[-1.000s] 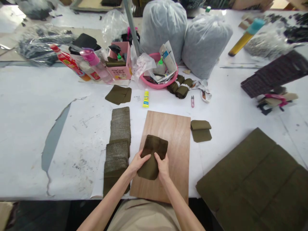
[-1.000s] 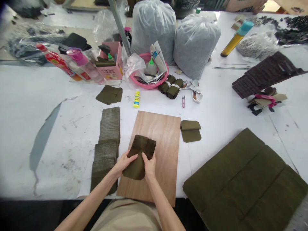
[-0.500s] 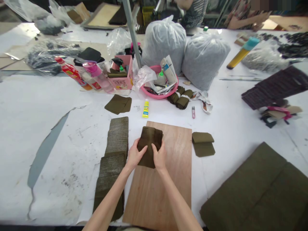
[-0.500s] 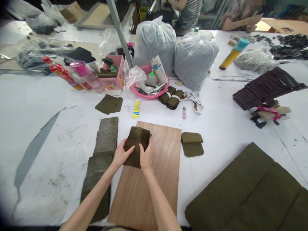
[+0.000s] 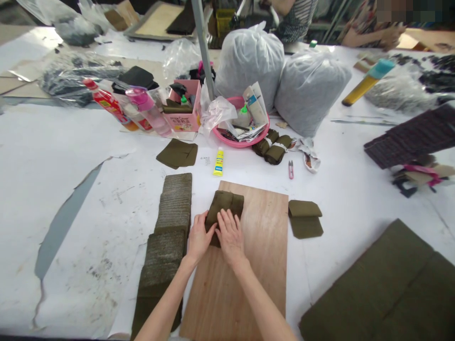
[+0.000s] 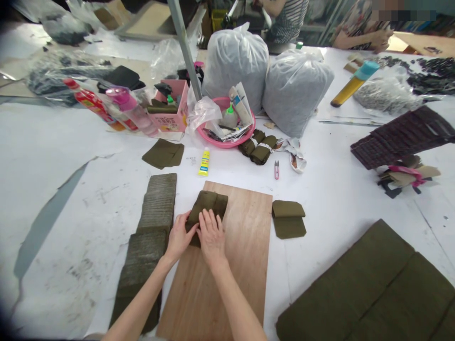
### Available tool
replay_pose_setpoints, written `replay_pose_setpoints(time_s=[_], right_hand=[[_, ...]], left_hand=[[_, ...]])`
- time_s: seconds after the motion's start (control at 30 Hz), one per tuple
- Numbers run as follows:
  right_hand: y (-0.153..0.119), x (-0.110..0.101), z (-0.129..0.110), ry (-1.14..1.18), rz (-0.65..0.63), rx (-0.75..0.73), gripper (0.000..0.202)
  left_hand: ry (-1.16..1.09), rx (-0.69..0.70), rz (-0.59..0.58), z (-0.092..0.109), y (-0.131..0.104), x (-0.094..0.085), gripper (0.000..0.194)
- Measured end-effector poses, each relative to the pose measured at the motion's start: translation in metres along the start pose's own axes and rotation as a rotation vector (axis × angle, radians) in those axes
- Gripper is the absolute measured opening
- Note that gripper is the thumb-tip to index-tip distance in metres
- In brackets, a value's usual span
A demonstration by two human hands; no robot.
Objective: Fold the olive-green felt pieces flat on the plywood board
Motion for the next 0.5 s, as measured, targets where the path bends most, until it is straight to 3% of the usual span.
replay_pose_setpoints(time_s=[0.17,0.3,0.37,0.5], right_hand=[[-0.006,-0.010,0.003,-0.027,-0.223,-0.216,0.053],[0.014,-0.026,0.000,-0.009,-0.176,-0.197,0.055],[0.018,-0.023,-0.001,-0.029,-0.169,-0.196,0.063],[-0.001,-0.012,-0.001,-0.007,-0.333,-0.383,0.068]], left_hand=[[0.009,0.005,-0.062,-0.003,-0.012,-0.018,0.032],[0.004,0.029,0.049,0.004,-0.013,-0.025,0.032],[-0.021,0.027,0.100,0.005,-0.009,-0.026,0.032],[-0.040,0.049,0.118,0.002,-0.003,-0.023,0.032]])
Point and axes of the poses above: each hand's wrist, its own y-axis towards the middle knuckle, its own x-axis out of the palm, z = x × y, the point moved 1 cm from there along y, towards the middle knuckle, and after that the axes turned 4 degrees about -z, right-handed, at the moved point
